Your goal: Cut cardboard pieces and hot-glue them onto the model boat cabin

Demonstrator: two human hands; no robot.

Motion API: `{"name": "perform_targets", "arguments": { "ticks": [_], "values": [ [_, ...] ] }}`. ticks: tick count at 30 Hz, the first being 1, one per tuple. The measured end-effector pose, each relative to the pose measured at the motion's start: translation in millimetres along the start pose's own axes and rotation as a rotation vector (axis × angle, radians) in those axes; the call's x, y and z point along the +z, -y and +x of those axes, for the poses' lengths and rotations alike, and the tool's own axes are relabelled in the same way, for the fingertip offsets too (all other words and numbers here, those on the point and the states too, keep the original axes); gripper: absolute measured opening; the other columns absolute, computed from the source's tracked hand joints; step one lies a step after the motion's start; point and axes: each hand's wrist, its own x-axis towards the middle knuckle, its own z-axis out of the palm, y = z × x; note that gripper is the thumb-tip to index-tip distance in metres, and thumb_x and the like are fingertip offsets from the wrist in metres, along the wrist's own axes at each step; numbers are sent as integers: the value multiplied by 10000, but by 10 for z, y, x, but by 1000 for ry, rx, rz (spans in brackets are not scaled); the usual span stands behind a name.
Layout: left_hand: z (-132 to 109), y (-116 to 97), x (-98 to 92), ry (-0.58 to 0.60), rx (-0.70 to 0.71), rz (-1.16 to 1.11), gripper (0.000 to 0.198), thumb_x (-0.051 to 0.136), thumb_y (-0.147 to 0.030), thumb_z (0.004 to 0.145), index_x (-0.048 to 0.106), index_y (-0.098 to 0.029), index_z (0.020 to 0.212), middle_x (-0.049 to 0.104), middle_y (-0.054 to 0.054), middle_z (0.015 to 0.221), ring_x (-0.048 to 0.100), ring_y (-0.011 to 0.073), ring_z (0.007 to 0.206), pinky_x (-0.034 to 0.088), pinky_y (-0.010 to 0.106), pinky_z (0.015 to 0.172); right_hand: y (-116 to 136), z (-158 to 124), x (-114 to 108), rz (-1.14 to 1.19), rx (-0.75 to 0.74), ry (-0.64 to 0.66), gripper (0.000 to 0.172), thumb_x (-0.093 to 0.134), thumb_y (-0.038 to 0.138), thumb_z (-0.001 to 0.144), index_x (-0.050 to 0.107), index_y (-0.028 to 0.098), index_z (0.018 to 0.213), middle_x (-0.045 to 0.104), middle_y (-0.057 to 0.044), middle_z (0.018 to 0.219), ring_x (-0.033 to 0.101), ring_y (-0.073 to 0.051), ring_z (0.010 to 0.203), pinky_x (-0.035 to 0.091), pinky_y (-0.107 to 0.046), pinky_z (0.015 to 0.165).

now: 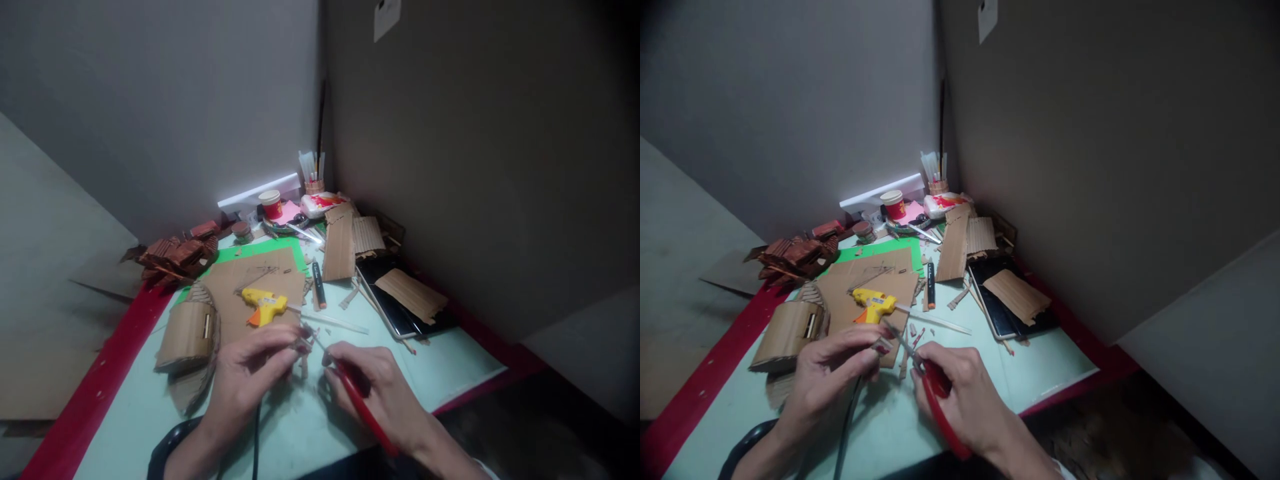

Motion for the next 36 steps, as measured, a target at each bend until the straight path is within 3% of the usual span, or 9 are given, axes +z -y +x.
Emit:
{"name": "perform_targets", "arguments": {
  "ticks": [6, 10, 13, 16, 19, 21, 23, 30, 36],
  "values": [
    [-45, -68, -19, -7, 131, -20, 133, 701, -234, 870, 819, -290, 895, 802, 11, 848, 643, 96, 591, 539, 164, 599, 82, -1, -50, 25, 149, 18, 244, 466, 350, 972, 560, 179, 825, 518, 37, 608, 453, -93, 520, 371, -172, 478],
    [-53, -85, -103, 7, 285, 21, 182, 707, -181, 864, 816, -299, 949, 816, -4, 861, 734, 135, 790, 571, 179, 762, 104, -10, -7, -75, 195, 56, 199, 506, 333, 939, 582, 184, 831, 559, 28, 604, 486, -109, 517, 408, -189, 498],
    [-49, -96, -166, 51, 481, 96, 273, 679, -111, 867, 789, -275, 1054, 819, 15, 964, 754, 164, 870, 586, 232, 840, 40, -25, -15, -208, 168, 66, 169, 506, 266, 902, 635, 180, 971, 681, -41, 788, 617, -182, 676, 498, -278, 640],
    [-72, -110, -175, 64, 591, 168, 313, 666, -80, 862, 774, -248, 1103, 816, 37, 989, 766, 188, 859, 605, 263, 813, -83, -26, -47, -347, 119, 44, 320, 475, 212, 886, 611, 156, 1170, 680, -135, 1059, 638, -293, 936, 517, -439, 811],
    [-101, -123, -123, -116, 425, 161, 220, 711, -125, 841, 810, -270, 974, 821, 26, 891, 769, 203, 812, 614, 267, 761, -201, -5, -55, -470, 90, 3, 358, 413, 213, 953, 551, 128, 1273, 633, -155, 1048, 584, -315, 937, 500, -515, 819],
    [-88, -134, -89, -281, 214, 37, 128, 749, -182, 824, 812, -272, 890, 812, 14, 830, 762, 197, 756, 615, 269, 743, -250, 10, -48, -535, 74, -16, 369, 397, 215, 985, 508, 124, 1325, 615, -155, 1064, 560, -315, 947, 494, -529, 835],
    [-41, -148, -89, -369, 69, -137, 77, 769, -233, 812, 789, -247, 885, 796, 11, 818, 745, 180, 707, 612, 262, 708, -273, 15, -45, -583, 62, -19, 365, 407, 211, 998, 484, 137, 1348, 609, -154, 1108, 556, -314, 981, 498, -521, 853],
    [99, -220, -290, -301, -109, -425, 58, 658, -243, 890, 642, -188, 895, 697, -11, 758, 636, 112, 527, 491, 170, 429, -194, 51, -169, -716, 59, -4, 250, 440, 230, 1017, 534, 189, 1244, 619, -123, 1100, 611, -291, 980, 524, -435, 808],
    [72, -213, -377, -254, -162, -482, 75, 589, -241, 932, 575, -169, 919, 686, 4, 769, 624, 108, 521, 492, 174, 429, 17, 526, -195, -843, 70, -5, 192, 448, 299, 1032, 585, 166, 1051, 606, -85, 934, 609, -213, 753, 468, -331, 661]
  ]
}}
